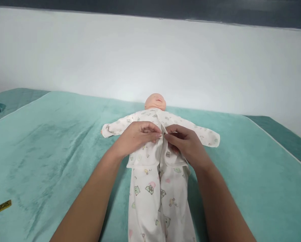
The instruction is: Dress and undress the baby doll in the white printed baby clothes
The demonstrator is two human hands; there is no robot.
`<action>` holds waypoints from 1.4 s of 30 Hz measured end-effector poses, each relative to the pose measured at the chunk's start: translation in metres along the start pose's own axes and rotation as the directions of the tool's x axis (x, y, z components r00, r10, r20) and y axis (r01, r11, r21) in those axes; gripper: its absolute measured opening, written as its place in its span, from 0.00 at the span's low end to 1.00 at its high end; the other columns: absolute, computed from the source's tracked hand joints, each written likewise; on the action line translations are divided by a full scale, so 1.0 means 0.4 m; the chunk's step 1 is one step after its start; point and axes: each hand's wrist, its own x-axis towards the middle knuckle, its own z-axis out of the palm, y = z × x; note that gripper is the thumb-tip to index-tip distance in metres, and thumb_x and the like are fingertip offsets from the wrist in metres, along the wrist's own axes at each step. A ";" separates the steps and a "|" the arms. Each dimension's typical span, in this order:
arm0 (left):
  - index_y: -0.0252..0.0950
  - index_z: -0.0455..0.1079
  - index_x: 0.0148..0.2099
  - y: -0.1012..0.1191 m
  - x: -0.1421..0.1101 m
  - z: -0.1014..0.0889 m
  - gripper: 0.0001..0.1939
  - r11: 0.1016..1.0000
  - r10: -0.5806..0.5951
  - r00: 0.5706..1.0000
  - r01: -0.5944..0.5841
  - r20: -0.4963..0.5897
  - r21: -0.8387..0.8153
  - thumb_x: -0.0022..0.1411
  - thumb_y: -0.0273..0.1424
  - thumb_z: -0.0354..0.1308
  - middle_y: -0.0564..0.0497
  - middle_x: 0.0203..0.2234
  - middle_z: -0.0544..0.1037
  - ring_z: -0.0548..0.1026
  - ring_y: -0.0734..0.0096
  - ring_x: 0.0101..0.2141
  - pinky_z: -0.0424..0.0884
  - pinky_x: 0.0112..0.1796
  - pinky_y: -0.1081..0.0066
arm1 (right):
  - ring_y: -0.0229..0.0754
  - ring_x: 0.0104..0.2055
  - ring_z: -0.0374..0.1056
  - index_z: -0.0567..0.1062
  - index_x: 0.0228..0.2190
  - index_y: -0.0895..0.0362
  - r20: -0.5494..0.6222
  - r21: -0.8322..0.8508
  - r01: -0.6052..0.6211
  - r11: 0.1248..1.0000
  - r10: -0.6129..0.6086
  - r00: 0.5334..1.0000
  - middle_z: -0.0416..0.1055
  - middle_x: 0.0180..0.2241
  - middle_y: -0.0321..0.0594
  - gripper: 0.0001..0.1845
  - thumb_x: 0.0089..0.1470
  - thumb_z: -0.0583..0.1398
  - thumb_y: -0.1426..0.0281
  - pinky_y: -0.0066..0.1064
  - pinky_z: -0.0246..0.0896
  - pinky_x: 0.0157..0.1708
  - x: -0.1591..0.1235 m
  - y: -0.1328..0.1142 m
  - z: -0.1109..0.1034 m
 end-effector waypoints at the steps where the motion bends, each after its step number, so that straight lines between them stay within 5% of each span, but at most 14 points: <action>1: 0.35 0.75 0.36 0.000 0.001 0.000 0.09 1.000 0.004 1.000 -0.004 0.007 -0.004 0.58 0.36 0.61 0.52 0.26 0.75 0.70 0.76 0.28 0.63 0.29 0.75 | 0.30 0.19 0.55 0.74 0.31 0.57 0.009 0.015 0.016 1.000 -0.016 1.000 0.61 0.20 0.31 0.10 0.53 0.63 0.62 0.26 0.49 0.20 0.001 0.003 -0.001; 15: 0.35 0.73 0.33 -0.010 0.007 0.013 0.08 0.998 -0.021 0.999 0.019 -0.036 -0.065 0.57 0.36 0.62 0.54 0.24 0.72 0.65 0.80 0.24 0.56 0.24 0.75 | 0.30 0.21 0.57 0.75 0.30 0.56 0.065 0.192 0.017 0.981 -0.030 0.997 0.63 0.22 0.31 0.10 0.52 0.65 0.63 0.24 0.52 0.19 0.012 0.039 -0.021; 30: 0.35 0.72 0.31 -0.024 0.017 0.017 0.10 0.996 -0.017 0.998 0.012 -0.060 -0.091 0.54 0.37 0.65 0.55 0.22 0.71 0.66 0.78 0.24 0.58 0.26 0.75 | 0.32 0.21 0.62 0.75 0.33 0.57 0.077 0.122 -0.002 0.993 -0.007 0.997 0.70 0.22 0.34 0.12 0.53 0.63 0.61 0.23 0.55 0.19 0.009 0.026 -0.020; 42: 0.35 0.73 0.34 -0.006 0.008 0.019 0.11 0.997 -0.058 0.997 0.060 -0.047 0.047 0.52 0.38 0.65 0.54 0.23 0.73 0.67 0.78 0.24 0.58 0.24 0.76 | 0.31 0.19 0.56 0.71 0.34 0.54 0.016 -0.091 -0.030 0.995 0.032 0.999 0.63 0.18 0.29 0.10 0.49 0.64 0.65 0.23 0.49 0.18 0.001 0.011 -0.004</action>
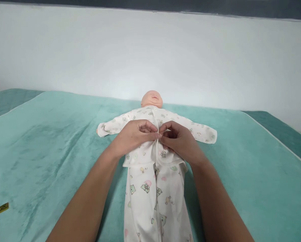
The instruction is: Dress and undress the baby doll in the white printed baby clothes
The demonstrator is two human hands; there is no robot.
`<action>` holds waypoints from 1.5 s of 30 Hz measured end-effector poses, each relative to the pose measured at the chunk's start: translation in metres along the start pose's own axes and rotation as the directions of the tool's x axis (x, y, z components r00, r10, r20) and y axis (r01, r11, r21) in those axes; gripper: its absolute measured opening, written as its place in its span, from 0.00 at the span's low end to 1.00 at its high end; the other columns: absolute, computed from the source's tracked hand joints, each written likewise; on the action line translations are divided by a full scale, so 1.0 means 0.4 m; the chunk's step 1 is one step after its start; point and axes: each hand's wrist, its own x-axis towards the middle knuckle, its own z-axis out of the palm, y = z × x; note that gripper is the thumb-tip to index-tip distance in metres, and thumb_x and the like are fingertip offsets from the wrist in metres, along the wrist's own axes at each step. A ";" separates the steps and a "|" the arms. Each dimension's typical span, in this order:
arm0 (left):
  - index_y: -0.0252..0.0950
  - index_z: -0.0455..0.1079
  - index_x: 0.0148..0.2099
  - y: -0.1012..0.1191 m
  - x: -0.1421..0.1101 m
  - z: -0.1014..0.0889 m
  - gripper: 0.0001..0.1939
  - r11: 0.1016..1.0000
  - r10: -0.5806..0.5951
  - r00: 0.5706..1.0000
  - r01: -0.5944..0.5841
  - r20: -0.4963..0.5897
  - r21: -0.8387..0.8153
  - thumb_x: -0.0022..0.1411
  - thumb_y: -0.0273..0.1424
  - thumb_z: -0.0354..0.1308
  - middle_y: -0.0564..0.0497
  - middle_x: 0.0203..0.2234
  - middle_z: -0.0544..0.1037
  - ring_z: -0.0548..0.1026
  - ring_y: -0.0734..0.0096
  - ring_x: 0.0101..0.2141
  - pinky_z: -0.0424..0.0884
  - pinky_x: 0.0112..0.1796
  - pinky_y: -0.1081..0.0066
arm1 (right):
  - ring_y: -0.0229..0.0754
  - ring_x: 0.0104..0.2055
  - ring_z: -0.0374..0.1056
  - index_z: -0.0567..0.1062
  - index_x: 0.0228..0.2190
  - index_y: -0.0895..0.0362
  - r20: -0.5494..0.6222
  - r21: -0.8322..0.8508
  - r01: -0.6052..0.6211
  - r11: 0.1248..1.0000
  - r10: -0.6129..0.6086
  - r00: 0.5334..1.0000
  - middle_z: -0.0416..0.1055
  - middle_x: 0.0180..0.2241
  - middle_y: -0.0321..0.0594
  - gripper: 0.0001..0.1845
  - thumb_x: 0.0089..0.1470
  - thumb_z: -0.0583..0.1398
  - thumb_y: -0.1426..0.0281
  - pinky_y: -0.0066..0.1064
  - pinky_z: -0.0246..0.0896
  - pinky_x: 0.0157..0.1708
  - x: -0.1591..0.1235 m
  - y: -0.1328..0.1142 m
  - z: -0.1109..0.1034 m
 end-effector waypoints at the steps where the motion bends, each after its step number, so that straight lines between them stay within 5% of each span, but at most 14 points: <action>1: 0.35 0.73 0.34 0.003 -0.002 0.000 0.11 1.000 -0.006 1.000 0.006 0.005 0.010 0.51 0.36 0.65 0.54 0.24 0.73 0.67 0.78 0.24 0.59 0.24 0.76 | 0.31 0.19 0.56 0.71 0.33 0.54 0.002 0.000 0.000 1.000 0.000 1.000 0.63 0.18 0.29 0.10 0.48 0.64 0.65 0.23 0.49 0.18 0.000 0.001 0.001; 22: 0.37 0.69 0.38 -0.012 0.007 0.011 0.12 0.997 0.024 0.999 -0.027 -0.037 -0.072 0.48 0.28 0.60 0.56 0.26 0.70 0.65 0.80 0.25 0.59 0.25 0.78 | 0.32 0.21 0.61 0.70 0.34 0.54 0.081 0.081 -0.012 0.997 0.006 0.997 0.64 0.18 0.28 0.12 0.49 0.65 0.63 0.23 0.52 0.19 0.009 0.007 -0.008; 33: 0.36 0.76 0.33 -0.004 0.000 -0.007 0.09 0.997 -0.010 0.998 0.015 -0.059 0.080 0.53 0.37 0.62 0.55 0.20 0.68 0.60 0.79 0.20 0.50 0.21 0.75 | 0.31 0.17 0.59 0.71 0.32 0.54 0.000 0.057 -0.048 0.997 0.048 0.999 0.62 0.18 0.27 0.10 0.48 0.65 0.65 0.23 0.52 0.16 0.010 0.003 0.000; 45: 0.36 0.76 0.33 0.004 0.000 0.004 0.06 0.993 0.034 0.994 -0.022 -0.101 0.120 0.52 0.31 0.60 0.55 0.22 0.72 0.62 0.80 0.21 0.57 0.23 0.76 | 0.31 0.16 0.59 0.70 0.30 0.54 -0.073 0.008 -0.065 0.998 0.065 0.995 0.62 0.17 0.28 0.07 0.46 0.63 0.68 0.23 0.51 0.15 0.009 -0.002 0.011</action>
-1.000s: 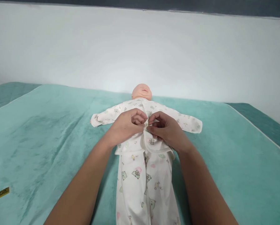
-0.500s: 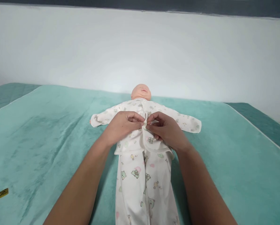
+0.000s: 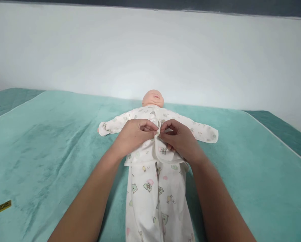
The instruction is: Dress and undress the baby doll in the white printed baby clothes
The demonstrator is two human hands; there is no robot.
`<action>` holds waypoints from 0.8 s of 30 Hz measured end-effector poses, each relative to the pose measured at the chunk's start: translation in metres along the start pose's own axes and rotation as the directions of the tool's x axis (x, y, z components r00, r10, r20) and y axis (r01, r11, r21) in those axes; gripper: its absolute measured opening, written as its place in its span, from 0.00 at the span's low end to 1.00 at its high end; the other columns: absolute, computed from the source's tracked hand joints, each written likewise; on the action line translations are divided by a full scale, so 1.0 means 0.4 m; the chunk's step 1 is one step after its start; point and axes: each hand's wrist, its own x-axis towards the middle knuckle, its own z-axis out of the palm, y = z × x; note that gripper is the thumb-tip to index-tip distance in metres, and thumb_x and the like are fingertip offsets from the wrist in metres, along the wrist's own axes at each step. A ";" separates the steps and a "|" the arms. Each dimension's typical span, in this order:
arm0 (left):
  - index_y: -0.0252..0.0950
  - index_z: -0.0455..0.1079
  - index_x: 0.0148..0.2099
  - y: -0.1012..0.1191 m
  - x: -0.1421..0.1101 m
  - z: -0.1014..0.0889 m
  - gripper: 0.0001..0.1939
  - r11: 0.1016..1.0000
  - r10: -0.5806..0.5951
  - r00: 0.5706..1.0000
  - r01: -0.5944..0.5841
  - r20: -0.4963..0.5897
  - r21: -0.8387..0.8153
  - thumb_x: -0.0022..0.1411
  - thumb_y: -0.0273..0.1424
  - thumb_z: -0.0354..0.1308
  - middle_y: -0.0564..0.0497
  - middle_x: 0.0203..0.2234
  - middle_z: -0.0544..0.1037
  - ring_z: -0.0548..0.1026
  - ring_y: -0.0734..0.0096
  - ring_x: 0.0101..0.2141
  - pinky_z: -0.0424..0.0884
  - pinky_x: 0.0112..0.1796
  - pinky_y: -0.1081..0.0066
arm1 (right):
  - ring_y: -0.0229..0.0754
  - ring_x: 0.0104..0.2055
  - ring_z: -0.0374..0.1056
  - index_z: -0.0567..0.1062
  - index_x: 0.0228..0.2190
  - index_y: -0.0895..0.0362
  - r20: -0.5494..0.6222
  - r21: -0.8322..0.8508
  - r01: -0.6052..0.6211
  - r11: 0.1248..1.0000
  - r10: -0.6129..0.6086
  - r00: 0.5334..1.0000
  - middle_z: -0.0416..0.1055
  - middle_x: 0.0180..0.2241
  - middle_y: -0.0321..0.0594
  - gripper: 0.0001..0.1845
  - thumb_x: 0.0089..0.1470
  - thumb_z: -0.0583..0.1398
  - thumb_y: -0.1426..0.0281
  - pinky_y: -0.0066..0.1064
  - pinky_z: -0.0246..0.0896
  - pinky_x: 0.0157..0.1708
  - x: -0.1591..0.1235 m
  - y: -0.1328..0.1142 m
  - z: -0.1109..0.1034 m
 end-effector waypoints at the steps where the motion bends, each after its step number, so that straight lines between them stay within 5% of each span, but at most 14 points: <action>1: 0.37 0.76 0.34 -0.001 0.000 0.002 0.06 1.000 0.005 1.000 -0.005 -0.007 0.009 0.52 0.31 0.60 0.55 0.23 0.73 0.64 0.79 0.22 0.58 0.24 0.76 | 0.31 0.16 0.59 0.70 0.30 0.54 -0.004 -0.003 0.002 1.000 -0.002 1.000 0.62 0.18 0.28 0.07 0.46 0.63 0.68 0.23 0.51 0.15 -0.001 -0.001 0.001; 10: 0.36 0.73 0.39 -0.017 0.005 0.026 0.12 0.997 0.039 0.999 -0.040 -0.020 -0.067 0.50 0.26 0.56 0.54 0.29 0.74 0.69 0.77 0.30 0.65 0.31 0.76 | 0.30 0.15 0.59 0.69 0.31 0.54 -0.096 0.022 -0.010 1.000 0.012 0.995 0.64 0.20 0.28 0.06 0.49 0.62 0.67 0.22 0.51 0.12 0.004 0.000 0.011; 16: 0.36 0.71 0.39 -0.022 0.006 0.016 0.09 0.984 0.048 0.998 -0.042 0.033 -0.176 0.54 0.30 0.59 0.53 0.29 0.73 0.69 0.77 0.30 0.64 0.31 0.76 | 0.29 0.18 0.60 0.71 0.32 0.55 0.036 0.143 0.057 0.988 -0.063 0.997 0.63 0.22 0.29 0.12 0.52 0.63 0.60 0.22 0.52 0.15 0.004 0.005 -0.003; 24: 0.38 0.73 0.43 -0.029 0.007 0.009 0.11 0.996 0.076 0.997 -0.074 0.033 -0.057 0.60 0.35 0.54 0.54 0.25 0.72 0.69 0.75 0.26 0.63 0.27 0.74 | 0.30 0.20 0.61 0.71 0.34 0.55 0.093 0.188 0.056 0.981 -0.075 0.993 0.64 0.24 0.30 0.07 0.53 0.63 0.66 0.22 0.52 0.17 0.002 0.010 -0.009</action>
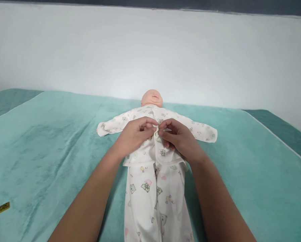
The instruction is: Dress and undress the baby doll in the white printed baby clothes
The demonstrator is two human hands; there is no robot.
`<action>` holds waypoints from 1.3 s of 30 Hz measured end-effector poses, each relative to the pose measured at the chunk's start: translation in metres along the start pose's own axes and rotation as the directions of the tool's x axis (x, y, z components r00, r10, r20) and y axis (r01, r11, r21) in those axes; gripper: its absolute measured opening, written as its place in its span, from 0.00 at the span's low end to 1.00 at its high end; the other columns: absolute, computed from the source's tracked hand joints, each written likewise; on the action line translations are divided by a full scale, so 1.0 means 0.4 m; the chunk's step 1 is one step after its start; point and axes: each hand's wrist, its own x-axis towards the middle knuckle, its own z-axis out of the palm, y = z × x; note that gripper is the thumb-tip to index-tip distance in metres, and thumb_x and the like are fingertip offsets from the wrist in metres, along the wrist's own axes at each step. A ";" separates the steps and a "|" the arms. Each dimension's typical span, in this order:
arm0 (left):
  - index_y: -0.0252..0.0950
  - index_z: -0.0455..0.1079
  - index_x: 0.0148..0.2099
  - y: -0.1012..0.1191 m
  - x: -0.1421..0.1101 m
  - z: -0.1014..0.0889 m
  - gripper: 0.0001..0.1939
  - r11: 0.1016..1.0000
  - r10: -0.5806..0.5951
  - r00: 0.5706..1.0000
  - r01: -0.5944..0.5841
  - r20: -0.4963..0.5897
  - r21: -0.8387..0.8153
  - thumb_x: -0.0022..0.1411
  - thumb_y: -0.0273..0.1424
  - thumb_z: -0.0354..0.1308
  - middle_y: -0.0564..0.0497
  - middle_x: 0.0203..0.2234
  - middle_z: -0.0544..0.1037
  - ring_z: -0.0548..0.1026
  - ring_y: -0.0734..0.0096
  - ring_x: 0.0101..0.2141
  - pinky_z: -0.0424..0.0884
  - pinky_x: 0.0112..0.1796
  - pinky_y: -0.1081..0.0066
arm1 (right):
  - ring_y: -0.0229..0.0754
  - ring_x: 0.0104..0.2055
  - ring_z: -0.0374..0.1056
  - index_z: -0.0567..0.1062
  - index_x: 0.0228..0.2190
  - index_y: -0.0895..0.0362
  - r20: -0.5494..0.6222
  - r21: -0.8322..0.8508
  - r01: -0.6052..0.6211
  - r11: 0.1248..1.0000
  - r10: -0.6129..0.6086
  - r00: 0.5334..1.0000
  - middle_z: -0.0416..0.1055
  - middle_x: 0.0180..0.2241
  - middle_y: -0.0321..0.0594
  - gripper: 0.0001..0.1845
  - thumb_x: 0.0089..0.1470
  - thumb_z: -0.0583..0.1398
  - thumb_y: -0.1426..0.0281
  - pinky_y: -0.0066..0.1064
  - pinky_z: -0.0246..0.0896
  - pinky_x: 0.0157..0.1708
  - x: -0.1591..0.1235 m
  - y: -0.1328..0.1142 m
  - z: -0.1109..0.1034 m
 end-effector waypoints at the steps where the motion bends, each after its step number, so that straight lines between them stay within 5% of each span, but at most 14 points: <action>1: 0.38 0.73 0.43 0.002 0.000 -0.001 0.12 0.999 -0.004 1.000 0.003 0.004 0.041 0.60 0.34 0.53 0.55 0.24 0.72 0.69 0.75 0.26 0.62 0.27 0.74 | 0.30 0.20 0.61 0.71 0.33 0.54 -0.001 0.000 -0.001 1.000 0.001 1.000 0.64 0.23 0.30 0.06 0.53 0.62 0.67 0.22 0.51 0.17 0.000 0.000 0.000; 9: 0.35 0.71 0.24 0.006 0.005 -0.001 0.14 0.900 0.125 0.986 -0.067 -0.107 0.431 0.60 0.31 0.52 0.57 0.16 0.66 0.62 0.77 0.21 0.58 0.25 0.73 | 0.29 0.20 0.60 0.73 0.33 0.54 0.007 -0.009 0.018 1.000 -0.018 1.000 0.65 0.24 0.30 0.06 0.52 0.63 0.67 0.23 0.51 0.17 -0.001 0.003 -0.002; 15: 0.40 0.75 0.46 -0.026 0.013 0.003 0.17 0.851 0.321 0.942 -0.240 -0.100 0.466 0.62 0.24 0.47 0.54 0.30 0.76 0.72 0.73 0.31 0.67 0.35 0.72 | 0.29 0.18 0.58 0.73 0.31 0.56 -0.010 0.043 0.051 0.998 -0.050 0.999 0.70 0.26 0.33 0.08 0.53 0.62 0.63 0.23 0.49 0.15 0.004 0.001 0.003; 22: 0.37 0.74 0.40 -0.054 0.017 0.011 0.14 0.778 0.426 0.891 -0.273 -0.157 0.566 0.62 0.22 0.47 0.51 0.34 0.77 0.73 0.70 0.35 0.68 0.37 0.69 | 0.29 0.15 0.55 0.72 0.30 0.55 -0.069 0.041 0.004 0.999 -0.001 0.998 0.68 0.21 0.31 0.10 0.52 0.62 0.61 0.23 0.43 0.12 0.003 -0.002 0.011; 24: 0.38 0.73 0.41 -0.056 0.019 0.011 0.13 0.781 0.446 0.875 -0.277 -0.189 0.559 0.63 0.22 0.47 0.51 0.36 0.77 0.73 0.70 0.37 0.68 0.39 0.68 | 0.30 0.15 0.56 0.72 0.30 0.55 -0.176 0.046 0.047 0.998 -0.038 0.984 0.68 0.22 0.31 0.09 0.52 0.62 0.62 0.24 0.45 0.13 0.007 0.004 0.014; 29: 0.39 0.73 0.40 -0.066 0.027 0.007 0.15 0.748 0.515 0.845 -0.360 -0.146 0.558 0.62 0.20 0.47 0.52 0.41 0.77 0.71 0.68 0.44 0.68 0.47 0.64 | 0.34 0.25 0.62 0.75 0.30 0.54 -0.532 -0.173 0.147 0.974 -0.218 0.818 0.70 0.27 0.34 0.06 0.50 0.61 0.65 0.26 0.57 0.23 0.023 0.028 0.023; 39: 0.44 0.77 0.43 -0.073 0.029 0.010 0.19 0.718 0.519 0.850 -0.376 -0.090 0.586 0.63 0.21 0.48 0.51 0.54 0.71 0.65 0.63 0.56 0.63 0.56 0.55 | 0.42 0.47 0.67 0.76 0.31 0.53 -0.440 -0.385 0.214 0.898 -0.382 0.813 0.73 0.43 0.38 0.09 0.50 0.56 0.73 0.38 0.61 0.48 0.041 0.067 0.022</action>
